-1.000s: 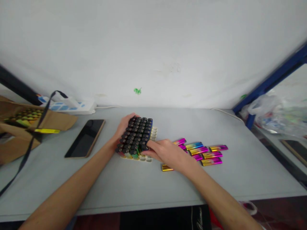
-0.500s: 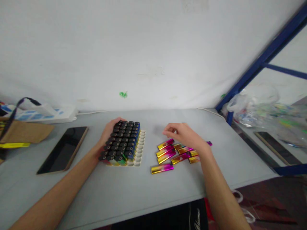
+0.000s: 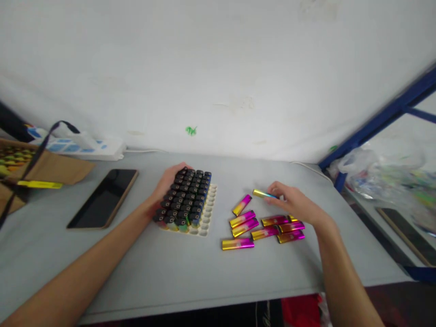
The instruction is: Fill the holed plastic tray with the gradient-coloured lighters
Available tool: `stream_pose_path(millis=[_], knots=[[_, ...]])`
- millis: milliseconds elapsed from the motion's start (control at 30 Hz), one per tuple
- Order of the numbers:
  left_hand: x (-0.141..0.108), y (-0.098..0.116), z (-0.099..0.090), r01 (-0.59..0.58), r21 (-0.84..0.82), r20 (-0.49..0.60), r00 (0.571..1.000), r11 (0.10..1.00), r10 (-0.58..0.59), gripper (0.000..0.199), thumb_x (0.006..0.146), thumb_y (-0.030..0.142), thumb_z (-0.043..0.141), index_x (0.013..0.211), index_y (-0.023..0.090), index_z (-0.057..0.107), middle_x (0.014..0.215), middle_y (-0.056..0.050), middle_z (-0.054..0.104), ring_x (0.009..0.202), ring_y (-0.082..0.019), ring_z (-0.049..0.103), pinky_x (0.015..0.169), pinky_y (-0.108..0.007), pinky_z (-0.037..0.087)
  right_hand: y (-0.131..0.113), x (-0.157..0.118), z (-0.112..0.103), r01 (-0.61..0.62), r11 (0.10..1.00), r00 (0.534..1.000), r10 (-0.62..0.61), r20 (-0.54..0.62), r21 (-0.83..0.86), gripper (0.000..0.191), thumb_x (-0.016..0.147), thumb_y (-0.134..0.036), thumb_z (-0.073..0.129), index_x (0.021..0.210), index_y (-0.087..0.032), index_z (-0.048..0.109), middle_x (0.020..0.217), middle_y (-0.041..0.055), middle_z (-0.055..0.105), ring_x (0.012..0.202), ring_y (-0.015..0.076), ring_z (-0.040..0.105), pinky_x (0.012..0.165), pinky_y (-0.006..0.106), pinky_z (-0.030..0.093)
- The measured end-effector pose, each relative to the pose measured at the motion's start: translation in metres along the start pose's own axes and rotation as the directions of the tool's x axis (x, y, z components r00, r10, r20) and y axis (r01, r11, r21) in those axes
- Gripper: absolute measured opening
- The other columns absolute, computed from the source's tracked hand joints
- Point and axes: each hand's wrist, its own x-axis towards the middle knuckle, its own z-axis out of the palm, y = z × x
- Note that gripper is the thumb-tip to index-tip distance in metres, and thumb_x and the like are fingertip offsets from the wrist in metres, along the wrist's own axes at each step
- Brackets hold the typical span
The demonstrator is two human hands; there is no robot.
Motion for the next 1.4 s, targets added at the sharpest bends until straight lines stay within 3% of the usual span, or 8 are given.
stream_pose_path(millis=[200,400,500,700,833,933,1133,1400], knots=[[-0.003,0.003,0.002,-0.017,-0.031,-0.001,1.000,0.999,0.016,0.026,0.072,0.045,0.062,0.068,0.019,0.065,0.063,0.002,0.065,0.068,-0.019,0.057,0.074,-0.030,0.048,-0.036,0.031,-0.007,0.078,0.954,0.983,-0.025,-0.180,0.291,0.036,0.091,-0.052,0.067,0.109,-0.021,0.062,0.063,-0.0046,0.060,0.057,0.0141,0.054,0.059,0.028,0.041],[0.002,-0.006,-0.005,-0.003,-0.002,0.028,1.000,1.000,0.003,0.033,0.073,0.052,0.064,0.075,0.019,0.067,0.070,0.002,0.068,0.073,-0.020,0.060,0.078,-0.030,0.047,-0.057,0.063,0.043,0.162,0.414,0.960,0.144,-0.240,0.896,0.035,0.077,-0.048,0.084,0.096,-0.020,0.074,0.060,-0.0073,0.046,0.055,0.0082,0.037,0.058,0.025,0.039],[0.005,-0.008,-0.007,-0.011,0.016,0.036,0.999,1.000,0.010,0.031,0.074,0.051,0.064,0.076,0.020,0.067,0.072,0.002,0.068,0.075,-0.020,0.060,0.079,-0.031,0.046,-0.054,0.067,0.065,0.079,0.313,0.965,0.215,-0.152,0.946,0.039,0.074,-0.054,0.085,0.084,-0.019,0.073,0.066,-0.0047,0.050,0.058,0.0079,0.038,0.056,0.023,0.040],[0.002,0.000,-0.005,0.084,0.009,0.002,0.996,0.996,-0.084,0.031,0.069,0.050,0.066,0.078,0.021,0.068,0.070,0.002,0.068,0.075,-0.021,0.060,0.078,-0.031,0.046,-0.056,0.058,0.078,0.105,0.295,0.974,0.161,-0.157,0.950,0.046,0.081,-0.065,0.075,0.084,-0.021,0.062,0.084,-0.0007,0.061,0.071,0.0121,0.056,0.060,0.024,0.050],[-0.001,0.001,-0.003,0.071,0.013,-0.019,0.997,0.997,-0.071,0.031,0.070,0.050,0.065,0.080,0.021,0.069,0.071,0.003,0.068,0.078,-0.020,0.061,0.081,-0.030,0.047,-0.068,0.052,0.088,0.038,0.291,0.988,0.131,-0.079,0.956,0.047,0.085,-0.067,0.069,0.087,-0.023,0.053,0.060,-0.0100,0.042,0.047,0.0070,0.037,0.045,0.019,0.036],[0.001,0.000,-0.003,0.063,0.027,-0.023,0.998,0.998,-0.062,0.031,0.068,0.050,0.065,0.077,0.020,0.069,0.069,0.003,0.067,0.076,-0.020,0.061,0.078,-0.029,0.047,-0.073,0.050,0.093,-0.011,0.399,0.980,0.186,-0.069,0.917,0.052,0.086,-0.069,0.066,0.077,-0.023,0.046,0.056,-0.0116,0.031,0.045,0.0054,0.023,0.041,0.019,0.021],[0.003,0.001,-0.002,0.067,0.012,-0.029,0.997,0.998,-0.066,0.030,0.062,0.048,0.067,0.075,0.020,0.069,0.069,0.003,0.069,0.074,-0.019,0.060,0.076,-0.029,0.048,-0.071,0.045,0.097,-0.006,0.648,0.979,0.160,-0.128,0.762,0.058,0.091,-0.068,0.056,0.060,-0.023,0.038,0.050,-0.0082,0.031,0.045,0.0080,0.028,0.043,0.024,0.022],[0.001,0.001,-0.001,0.060,-0.017,-0.021,0.998,0.998,-0.060,0.031,0.065,0.049,0.067,0.074,0.020,0.068,0.066,0.004,0.068,0.071,-0.019,0.060,0.075,-0.028,0.047,-0.072,0.047,0.104,-0.001,0.716,0.964,0.185,-0.188,0.698,0.036,0.090,-0.042,0.049,0.060,-0.024,0.039,0.049,-0.0082,0.032,0.045,0.0089,0.029,0.046,0.025,0.024]])
